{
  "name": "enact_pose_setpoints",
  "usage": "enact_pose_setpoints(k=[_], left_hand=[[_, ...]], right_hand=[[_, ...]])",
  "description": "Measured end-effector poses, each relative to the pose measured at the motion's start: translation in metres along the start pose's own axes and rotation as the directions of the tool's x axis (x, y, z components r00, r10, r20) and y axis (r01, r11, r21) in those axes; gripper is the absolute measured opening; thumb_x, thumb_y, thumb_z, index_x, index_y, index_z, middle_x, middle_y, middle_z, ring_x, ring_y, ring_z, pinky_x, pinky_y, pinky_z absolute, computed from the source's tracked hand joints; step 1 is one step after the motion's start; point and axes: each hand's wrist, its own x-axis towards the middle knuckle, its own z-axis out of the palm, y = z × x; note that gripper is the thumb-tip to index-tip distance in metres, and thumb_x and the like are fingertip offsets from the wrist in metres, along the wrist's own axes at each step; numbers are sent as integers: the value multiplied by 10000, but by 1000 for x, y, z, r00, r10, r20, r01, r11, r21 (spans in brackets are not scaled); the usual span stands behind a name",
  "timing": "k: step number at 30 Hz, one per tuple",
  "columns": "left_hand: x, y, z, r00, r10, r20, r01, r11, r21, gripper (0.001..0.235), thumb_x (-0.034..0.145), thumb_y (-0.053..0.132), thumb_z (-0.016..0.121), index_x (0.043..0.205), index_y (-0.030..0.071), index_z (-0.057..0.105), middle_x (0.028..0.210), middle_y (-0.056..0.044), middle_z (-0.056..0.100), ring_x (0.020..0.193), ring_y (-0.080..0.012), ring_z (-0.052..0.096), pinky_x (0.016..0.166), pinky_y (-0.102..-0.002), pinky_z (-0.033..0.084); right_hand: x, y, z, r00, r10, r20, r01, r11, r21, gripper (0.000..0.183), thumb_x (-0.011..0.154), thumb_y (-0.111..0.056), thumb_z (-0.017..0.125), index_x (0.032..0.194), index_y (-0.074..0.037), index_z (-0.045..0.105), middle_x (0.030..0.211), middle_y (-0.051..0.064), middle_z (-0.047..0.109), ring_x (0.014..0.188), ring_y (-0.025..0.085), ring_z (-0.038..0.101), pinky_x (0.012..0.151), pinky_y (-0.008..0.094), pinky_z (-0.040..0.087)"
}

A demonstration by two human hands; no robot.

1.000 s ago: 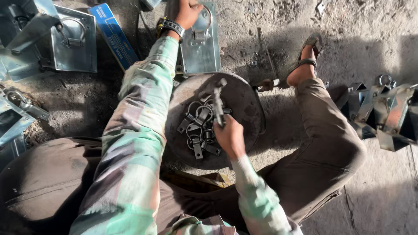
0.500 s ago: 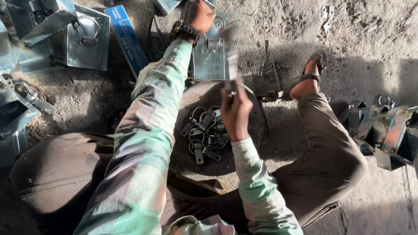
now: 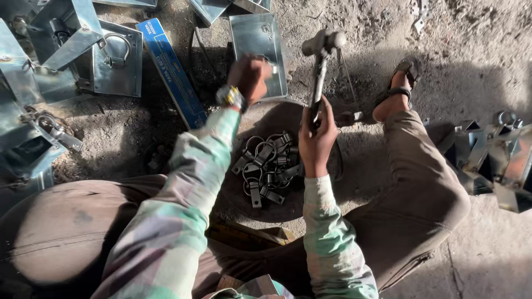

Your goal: The person welds metal lids onto boxes and attaches metal handles using a welder and a hammer while sitting on the ground.

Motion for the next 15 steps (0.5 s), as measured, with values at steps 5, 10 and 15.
enact_pose_setpoints(k=[5, 10, 15], left_hand=[[-39, 70, -57, 915, 48, 401, -183, 934, 307, 662, 894, 701, 659, 1040, 55, 682, 977, -88, 691, 901, -230, 643, 963, -399, 496], [-47, 53, 5, 880, 26, 474, -373, 654, 658, 429, 814, 257, 744, 1153, 18, 632, 1082, -146, 669, 859, -198, 652, 769, -345, 544], [36, -22, 38, 993, -36, 113, 24, 994, 104, 385, 904, 226, 705, 1218, 22, 615, 1137, -151, 687, 978, -244, 686, 882, -362, 576]], right_hand=[[3, -2, -11, 988, 155, -10, -149, 963, 223, 394, 1035, -86, 677, 1412, -13, 588, 801, -20, 632, 613, 13, 532, 518, 224, 391], [4, -5, -16, 984, 179, -14, -169, 951, 260, 371, 1041, -107, 674, 1395, -23, 604, 758, -31, 598, 579, 18, 502, 499, 220, 374], [3, 4, -20, 983, 182, -23, -165, 933, 320, 386, 1046, -112, 668, 1411, -23, 579, 741, -36, 604, 593, 19, 517, 498, 219, 370]])
